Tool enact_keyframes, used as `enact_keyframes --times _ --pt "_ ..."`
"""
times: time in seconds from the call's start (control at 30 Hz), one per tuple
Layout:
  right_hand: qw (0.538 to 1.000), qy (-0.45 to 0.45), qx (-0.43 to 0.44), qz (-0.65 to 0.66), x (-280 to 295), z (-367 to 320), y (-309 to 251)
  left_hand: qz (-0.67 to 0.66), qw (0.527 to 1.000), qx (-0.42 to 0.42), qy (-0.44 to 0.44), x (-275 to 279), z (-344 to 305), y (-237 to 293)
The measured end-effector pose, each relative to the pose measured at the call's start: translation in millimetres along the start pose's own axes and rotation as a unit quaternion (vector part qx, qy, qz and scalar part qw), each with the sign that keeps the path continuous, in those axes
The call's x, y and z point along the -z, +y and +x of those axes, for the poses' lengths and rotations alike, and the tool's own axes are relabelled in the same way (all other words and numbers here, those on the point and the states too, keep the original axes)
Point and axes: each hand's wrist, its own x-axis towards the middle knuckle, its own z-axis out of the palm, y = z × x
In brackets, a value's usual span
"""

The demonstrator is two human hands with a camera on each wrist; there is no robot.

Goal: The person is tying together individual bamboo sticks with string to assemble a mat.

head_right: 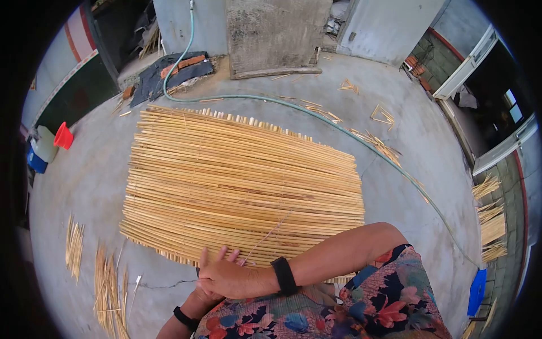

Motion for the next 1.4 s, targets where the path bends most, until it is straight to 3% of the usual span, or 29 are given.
enact_keyframes --times 0.07,0.1,0.13,0.17,0.23,0.33,0.37,0.4,0.43,0.47,0.5,0.57,0.63,0.73,0.8,0.87,1.0,1.07,1.13,1.33,1.4 --pt "0.999 0.021 -0.022 -0.033 4 -4 -16 0.007 1.0 0.021 -0.014 5 0 6" --pt "0.999 0.02 -0.009 -0.037 11 -6 -25 0.457 0.886 -0.031 -0.072 7 3 15" --pt "0.999 0.018 0.002 -0.04 11 -9 -28 0.804 0.577 -0.076 -0.123 7 4 20" --pt "0.999 0.01 0.001 -0.032 -1 -10 -19 0.778 0.613 -0.071 -0.12 10 3 15" --pt "0.994 0.022 -0.082 -0.073 -16 3 3 0.771 0.622 -0.063 -0.117 11 -1 11" --pt "0.991 0.05 -0.062 -0.107 -5 6 15 0.757 0.64 -0.042 -0.124 12 5 15" --pt "0.999 0.024 0.042 -0.02 38 -6 -35 0.702 0.7 -0.016 -0.132 13 7 17" --pt "0.995 0.048 0.081 -0.042 57 -7 -36 0.641 0.755 0.01 -0.141 12 6 16" --pt "0.988 0.073 0.121 -0.064 72 -9 -36 0.651 0.749 -0.073 -0.096 10 1 10" --pt "0.99 0.083 0.098 -0.053 89 -14 -33 0.651 0.75 -0.068 -0.092 10 -1 11" --pt "0.992 0.096 0.073 -0.041 107 -21 -30 0.664 0.735 -0.12 -0.065 11 -1 14" --pt "0.976 0.061 -0.087 0.188 138 -42 -36 0.689 0.696 -0.201 -0.018 11 -1 17" --pt "0.993 0.036 -0.095 0.059 168 -63 -43 0.69 0.697 -0.192 -0.009 12 -6 22" --pt "0.989 0.046 -0.142 -0.003 203 -95 -61 0.664 0.719 -0.204 0.008 19 -10 27" --pt "0.986 0.034 -0.154 -0.053 217 -109 -60 0.675 0.701 -0.231 0.005 27 -13 24" --pt "0.952 0.037 -0.132 -0.274 228 -120 -55 0.673 0.701 -0.233 0.017 28 -11 24" --pt "0.945 0.083 -0.167 -0.267 243 -143 -55 0.656 0.714 -0.239 0.054 27 -10 21" --pt "0.929 0.174 -0.168 -0.28 255 -154 -53 0.675 0.69 -0.25 0.075 28 -9 19" --pt "0.931 0.188 -0.19 -0.248 270 -165 -53 0.67 0.695 -0.247 0.078 30 -8 14" --pt "0.879 0.254 -0.195 -0.352 296 -204 -54 0.674 0.685 -0.269 0.07 31 -6 19" --pt "0.886 0.303 -0.2 -0.29 302 -214 -55 0.677 0.683 -0.268 0.059 32 -6 23"
